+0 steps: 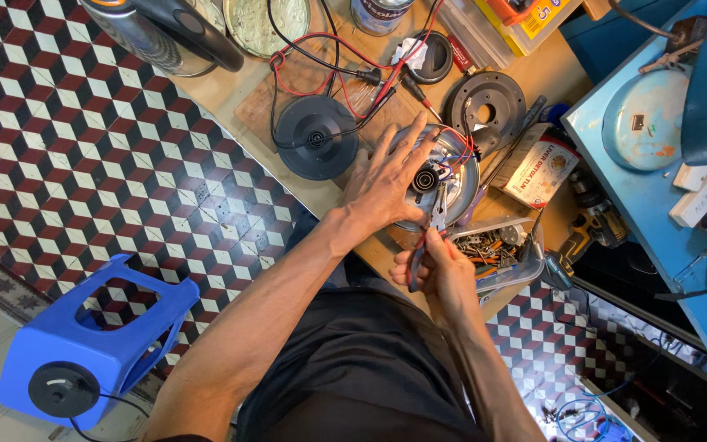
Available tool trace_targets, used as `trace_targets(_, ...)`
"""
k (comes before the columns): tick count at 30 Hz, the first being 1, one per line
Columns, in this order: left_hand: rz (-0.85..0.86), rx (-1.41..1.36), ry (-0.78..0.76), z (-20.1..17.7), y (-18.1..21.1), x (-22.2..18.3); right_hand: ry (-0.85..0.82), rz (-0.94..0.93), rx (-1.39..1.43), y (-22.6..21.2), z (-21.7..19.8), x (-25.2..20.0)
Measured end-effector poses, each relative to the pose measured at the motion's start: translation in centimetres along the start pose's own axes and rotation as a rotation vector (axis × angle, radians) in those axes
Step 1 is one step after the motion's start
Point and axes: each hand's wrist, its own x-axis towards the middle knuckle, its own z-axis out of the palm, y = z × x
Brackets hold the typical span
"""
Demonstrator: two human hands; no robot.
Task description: The person works on the base of an electric kettle, using pliers to strip and connect wires to the heating element. They retrieve a wire from a wall-mounted bag, cut it, and attach it to the kettle base, then continue adjusting and securing the connections.
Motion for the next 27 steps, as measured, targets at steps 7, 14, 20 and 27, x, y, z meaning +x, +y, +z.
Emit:
trace_targets(7,0.009,0.012,-0.001,0.0,0.1,0.0,-0.026,0.195,-0.368,-6.0,-3.2,-0.2)
trace_targets(14,0.024,0.008,0.027,-0.2,0.3,-0.2,-0.129,0.281,-0.66,-11.1,-5.1,0.2)
trace_targets(20,-0.01,0.04,-0.02,-0.2,0.5,-0.1,-0.16,0.314,-0.698,-12.3,-5.0,1.0)
trace_targets(27,0.022,0.03,0.021,0.1,0.2,-0.2,-0.153,0.352,-0.668,-12.5,-4.6,1.0)
